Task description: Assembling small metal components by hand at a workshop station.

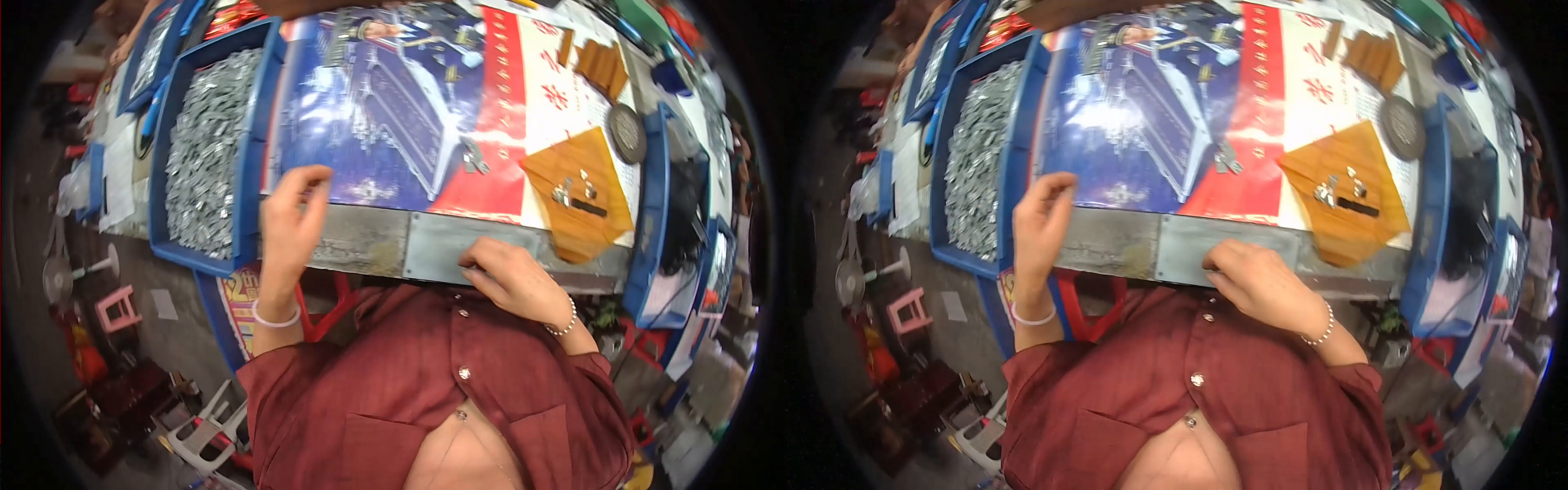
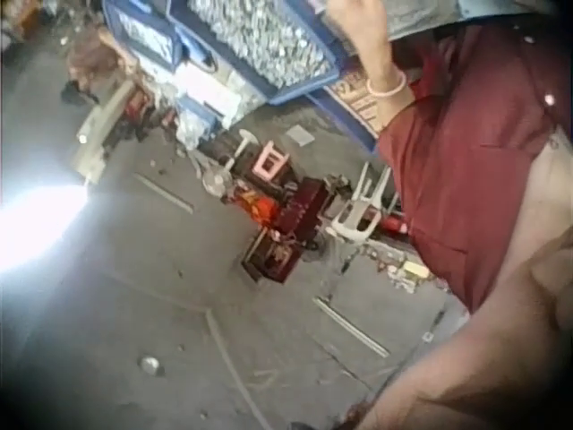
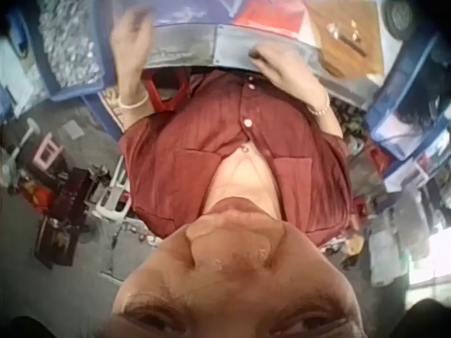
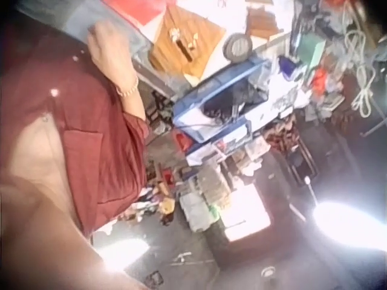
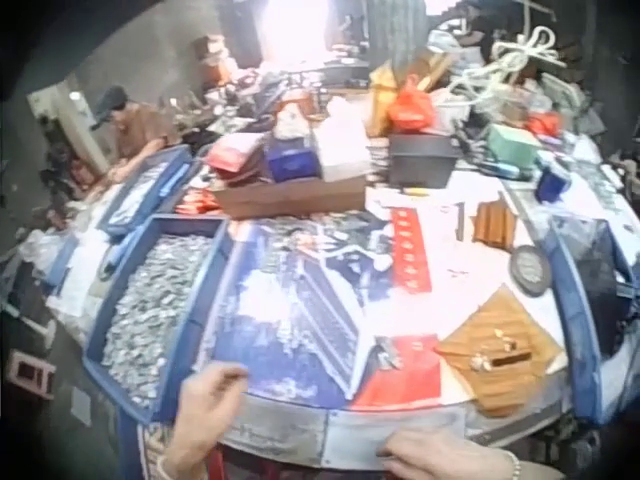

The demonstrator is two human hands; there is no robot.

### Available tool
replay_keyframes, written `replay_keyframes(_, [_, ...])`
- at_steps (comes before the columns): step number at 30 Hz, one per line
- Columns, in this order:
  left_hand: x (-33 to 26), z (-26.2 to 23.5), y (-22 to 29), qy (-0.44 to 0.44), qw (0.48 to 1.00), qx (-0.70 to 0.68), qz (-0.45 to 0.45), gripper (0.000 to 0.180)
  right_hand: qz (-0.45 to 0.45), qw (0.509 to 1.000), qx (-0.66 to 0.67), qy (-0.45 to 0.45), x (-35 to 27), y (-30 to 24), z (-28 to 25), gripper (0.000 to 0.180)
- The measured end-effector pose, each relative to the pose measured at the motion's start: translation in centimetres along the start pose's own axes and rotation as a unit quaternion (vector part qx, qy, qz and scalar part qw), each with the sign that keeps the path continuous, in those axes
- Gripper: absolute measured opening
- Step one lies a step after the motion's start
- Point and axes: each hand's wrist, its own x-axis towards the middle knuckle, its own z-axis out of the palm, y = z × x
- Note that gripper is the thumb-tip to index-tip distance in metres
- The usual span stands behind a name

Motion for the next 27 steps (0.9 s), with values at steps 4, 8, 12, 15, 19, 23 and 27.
replay_keyframes(4, [0.7, 7.5, 3.3, -0.098, 0.991, -0.024, 0.083, 0.016, 0.01, 0.997, -0.05, 0.062, -1.3, 0.2, 0.3, 0.013])
replay_keyframes(8, [2.8, 12.6, 4.2, -0.126, 0.985, 0.0, 0.122, 0.027, 0.001, 0.995, -0.041, 0.092, -2.5, 0.7, 0.1, 0.014])
replay_keyframes(12, [4.1, 15.3, 3.9, -0.119, 0.97, 0.126, 0.17, 0.036, 0.019, 0.994, -0.051, 0.09, -3.5, 1.1, -0.1, 0.014])
replay_keyframes(15, [4.2, 16.0, 3.9, -0.126, 0.975, 0.113, 0.14, 0.03, 0.021, 0.994, -0.057, 0.087, -3.8, 1.6, -0.1, 0.015])
replay_keyframes(19, [4.4, 16.0, 4.2, -0.121, 0.983, 0.088, 0.108, 0.025, 0.009, 0.996, -0.054, 0.077, -3.6, 2.0, -0.1, 0.015])
replay_keyframes(23, [3.6, 16.0, 3.6, -0.107, 0.988, 0.057, 0.097, 0.019, -0.004, 0.994, -0.062, 0.094, -3.3, 1.9, -0.2, 0.015])
replay_keyframes(27, [1.3, 14.4, 4.8, -0.153, 0.985, -0.075, 0.01, 0.024, -0.032, 0.986, -0.008, 0.166, -2.7, 2.3, -0.2, 0.02])
